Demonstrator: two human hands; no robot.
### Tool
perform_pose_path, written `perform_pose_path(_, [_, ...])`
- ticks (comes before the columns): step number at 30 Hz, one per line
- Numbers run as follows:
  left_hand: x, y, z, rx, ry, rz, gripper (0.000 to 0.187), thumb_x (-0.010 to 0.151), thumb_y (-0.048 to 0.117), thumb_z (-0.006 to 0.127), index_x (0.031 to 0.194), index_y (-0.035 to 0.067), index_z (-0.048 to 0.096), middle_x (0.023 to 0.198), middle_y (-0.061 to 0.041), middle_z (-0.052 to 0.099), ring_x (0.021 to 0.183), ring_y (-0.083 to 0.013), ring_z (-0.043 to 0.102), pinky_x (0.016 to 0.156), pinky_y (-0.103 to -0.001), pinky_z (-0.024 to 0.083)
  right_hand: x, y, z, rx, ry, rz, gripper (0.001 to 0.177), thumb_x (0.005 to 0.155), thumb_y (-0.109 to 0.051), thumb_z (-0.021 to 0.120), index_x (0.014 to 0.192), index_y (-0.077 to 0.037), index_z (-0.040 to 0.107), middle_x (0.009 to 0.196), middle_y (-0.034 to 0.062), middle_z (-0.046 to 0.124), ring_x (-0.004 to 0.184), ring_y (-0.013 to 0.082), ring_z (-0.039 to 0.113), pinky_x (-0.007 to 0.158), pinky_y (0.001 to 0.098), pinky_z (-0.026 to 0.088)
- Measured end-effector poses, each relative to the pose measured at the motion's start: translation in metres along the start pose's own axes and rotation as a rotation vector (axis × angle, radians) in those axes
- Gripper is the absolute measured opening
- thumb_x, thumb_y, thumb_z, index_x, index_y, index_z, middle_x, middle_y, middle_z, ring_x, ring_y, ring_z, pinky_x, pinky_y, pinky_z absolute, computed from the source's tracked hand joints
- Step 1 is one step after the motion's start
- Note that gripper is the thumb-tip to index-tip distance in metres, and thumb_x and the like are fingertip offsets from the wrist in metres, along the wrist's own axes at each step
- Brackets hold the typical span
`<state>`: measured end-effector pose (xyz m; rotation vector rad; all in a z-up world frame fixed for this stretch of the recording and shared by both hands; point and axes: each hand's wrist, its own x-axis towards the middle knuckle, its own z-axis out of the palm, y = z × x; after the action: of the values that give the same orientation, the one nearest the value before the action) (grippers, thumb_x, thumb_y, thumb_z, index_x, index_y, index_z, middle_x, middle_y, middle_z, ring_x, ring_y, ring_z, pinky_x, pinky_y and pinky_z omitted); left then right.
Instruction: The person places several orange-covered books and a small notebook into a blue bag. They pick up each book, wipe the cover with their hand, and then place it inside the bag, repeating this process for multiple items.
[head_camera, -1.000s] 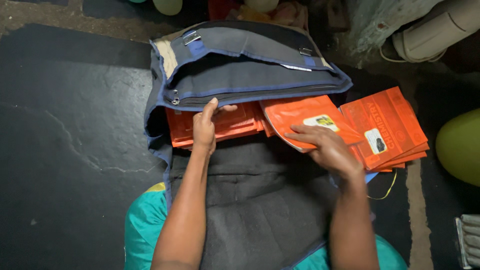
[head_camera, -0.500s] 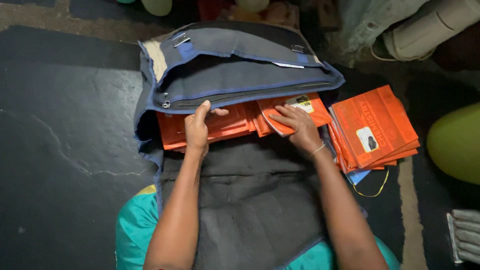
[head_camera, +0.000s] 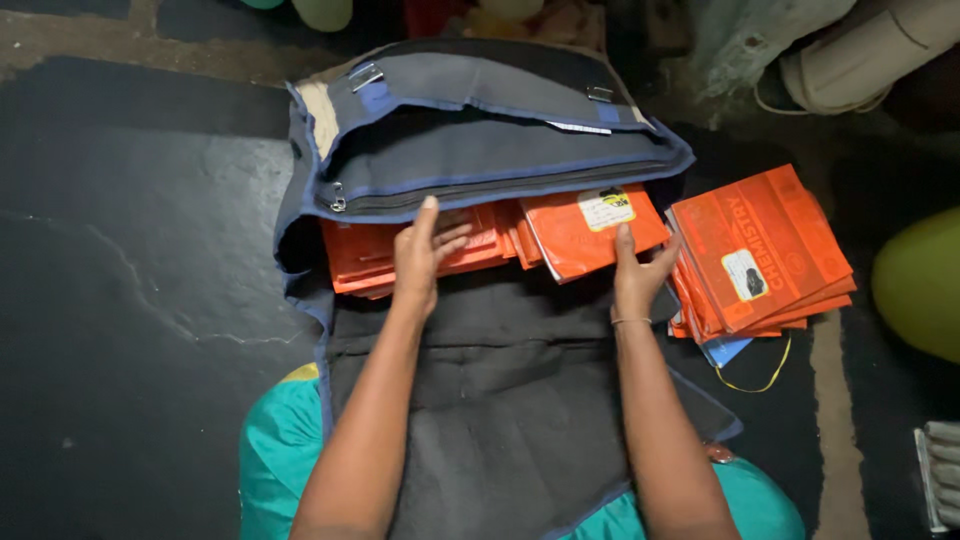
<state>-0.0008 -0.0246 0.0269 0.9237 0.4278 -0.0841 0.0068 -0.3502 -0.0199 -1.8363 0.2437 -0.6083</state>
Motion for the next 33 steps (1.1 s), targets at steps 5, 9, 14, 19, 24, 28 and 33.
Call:
perform_pose_path(5, [0.025,-0.042,0.045,0.106,-0.110,-0.126,0.056,0.093,0.047,0.065,0.117,-0.005,0.066,0.110,-0.016,0.074,0.091,-0.0221,0.074,0.081,-0.032,0.062,0.022,-0.022,-0.038,0.128,-0.228,0.813,0.047,0.091,-0.033,0.072,0.124,-0.003,0.056,0.109,0.0129,0.066,0.086,0.0260,0.070,0.071,0.0393,0.058])
perform_pose_path(9, [0.055,-0.074,0.085,-0.041,-0.063,-0.191,0.060,0.094,0.042,0.071,0.111,-0.015,0.063,0.102,-0.024,0.069,0.080,-0.0280,0.076,0.071,-0.036,0.064,0.029,-0.021,-0.054,0.193,-0.536,0.958,0.034,0.095,-0.032,0.070,0.109,-0.001,0.067,0.097,0.0140,0.073,0.080,0.0205,0.074,0.068,0.0334,0.061])
perform_pose_path(14, [0.072,-0.088,0.115,-0.076,-0.082,-0.311,0.062,0.094,0.044,0.065,0.109,-0.015,0.062,0.103,-0.031,0.071,0.073,-0.0358,0.076,0.063,-0.040,0.066,0.032,0.002,-0.056,0.318,-0.680,0.957,0.035,0.098,-0.031,0.068,0.103,0.004,0.069,0.092,0.0147,0.076,0.078,0.0195,0.074,0.070,0.0319,0.062])
perform_pose_path(19, [0.097,-0.105,0.156,-0.176,-0.009,-0.455,0.058,0.095,0.053,0.052,0.110,-0.002,0.052,0.097,-0.033,0.071,0.074,-0.0414,0.075,0.063,-0.044,0.064,0.033,0.017,-0.055,0.337,-0.704,0.975,0.038,0.097,-0.031,0.068,0.101,0.006,0.071,0.090,0.0159,0.076,0.073,0.0200,0.074,0.068,0.0313,0.062])
perform_pose_path(24, [0.107,-0.128,0.161,0.034,0.070,-0.328,0.071,0.101,0.058,0.048,0.084,-0.008,0.067,0.063,-0.018,0.067,0.045,-0.0249,0.063,0.038,-0.034,0.046,0.033,0.024,-0.052,0.348,-0.678,0.992,0.038,0.098,-0.030,0.068,0.097,0.008,0.071,0.087,0.0162,0.075,0.070,0.0197,0.074,0.067,0.0314,0.063])
perform_pose_path(28, [0.083,-0.112,0.156,0.150,0.071,-0.212,0.060,0.101,0.053,0.052,0.072,0.001,0.064,0.055,-0.011,0.062,0.037,-0.0157,0.049,0.035,-0.029,0.034,0.025,0.019,-0.043,0.344,-0.668,0.979,0.038,0.098,-0.030,0.069,0.094,0.008,0.071,0.085,0.0166,0.075,0.069,0.0209,0.074,0.066,0.0310,0.063])
perform_pose_path(33, [0.051,-0.085,0.154,0.134,0.067,-0.218,0.056,0.100,0.051,0.053,0.069,0.004,0.059,0.054,-0.010,0.059,0.035,-0.0149,0.044,0.034,-0.030,0.031,0.023,-0.001,-0.030,0.407,-0.587,0.898,0.038,0.100,-0.028,0.067,0.093,0.009,0.070,0.084,0.0186,0.075,0.068,0.0214,0.073,0.065,0.0323,0.063])
